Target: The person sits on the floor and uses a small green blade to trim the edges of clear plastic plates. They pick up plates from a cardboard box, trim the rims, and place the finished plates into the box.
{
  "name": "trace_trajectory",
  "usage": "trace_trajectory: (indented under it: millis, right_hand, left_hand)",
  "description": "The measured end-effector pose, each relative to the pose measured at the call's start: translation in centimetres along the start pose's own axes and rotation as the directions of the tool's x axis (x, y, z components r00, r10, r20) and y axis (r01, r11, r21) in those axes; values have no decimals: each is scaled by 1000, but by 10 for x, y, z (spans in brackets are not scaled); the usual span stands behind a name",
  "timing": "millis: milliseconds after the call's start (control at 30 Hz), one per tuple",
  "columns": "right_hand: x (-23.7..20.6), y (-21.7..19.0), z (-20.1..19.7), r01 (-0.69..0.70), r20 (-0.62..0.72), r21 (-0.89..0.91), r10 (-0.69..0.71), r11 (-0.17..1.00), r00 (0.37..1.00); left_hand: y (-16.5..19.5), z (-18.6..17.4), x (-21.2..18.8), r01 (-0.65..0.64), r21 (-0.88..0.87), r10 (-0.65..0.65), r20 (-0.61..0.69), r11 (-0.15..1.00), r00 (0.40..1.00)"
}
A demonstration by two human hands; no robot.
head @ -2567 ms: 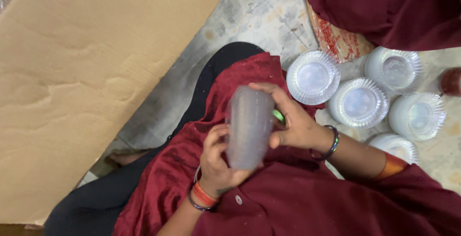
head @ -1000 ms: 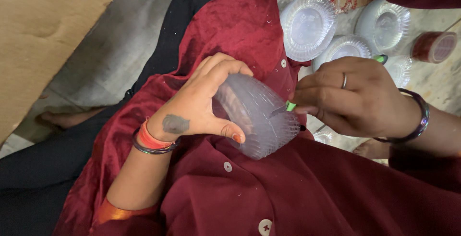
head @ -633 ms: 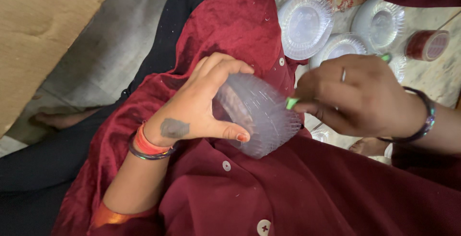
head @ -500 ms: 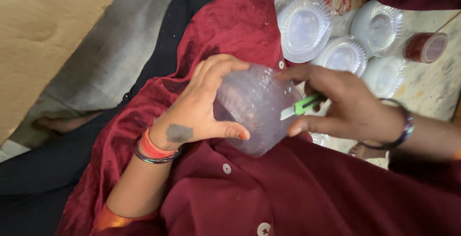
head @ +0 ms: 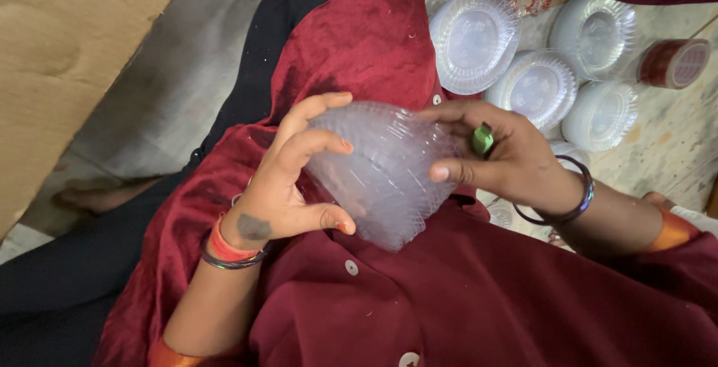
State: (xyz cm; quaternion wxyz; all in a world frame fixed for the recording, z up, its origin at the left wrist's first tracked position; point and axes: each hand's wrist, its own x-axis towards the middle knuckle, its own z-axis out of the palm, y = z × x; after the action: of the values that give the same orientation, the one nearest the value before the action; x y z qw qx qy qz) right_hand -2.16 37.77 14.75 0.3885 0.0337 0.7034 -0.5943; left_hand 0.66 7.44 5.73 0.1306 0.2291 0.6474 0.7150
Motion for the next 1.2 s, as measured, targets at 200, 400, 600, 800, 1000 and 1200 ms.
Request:
trace_trajectory:
  millis: [200, 400, 600, 800, 1000, 1200]
  right_hand:
    - [17, 9, -18, 203, -72, -373, -246, 906, 967]
    - [22, -1, -33, 453, 69, -679, -563, 578, 823]
    - [46, -22, -47, 639, 387, -703, -587, 311, 711]
    - [63, -35, -43, 695, 473, -637, -543, 334, 694]
    - [59, -38, -47, 731, 538, -586, -507, 349, 673]
    - [42, -24, -50, 719, 513, -570, -511, 399, 690]
  left_hand:
    - [-4, -1, 4, 0, 63, 1, -26, 998, 1000]
    - [-1, -1, 10, 52, 88, -48, -40, 995, 998]
    - [0, -2, 14, 67, 93, -64, -26, 993, 998]
    - [-1, -2, 12, 66, 76, -63, -44, 995, 997]
    - [-7, 3, 11, 75, 92, -68, -81, 993, 994]
    - [-10, 9, 9, 64, 71, -57, -99, 995, 993]
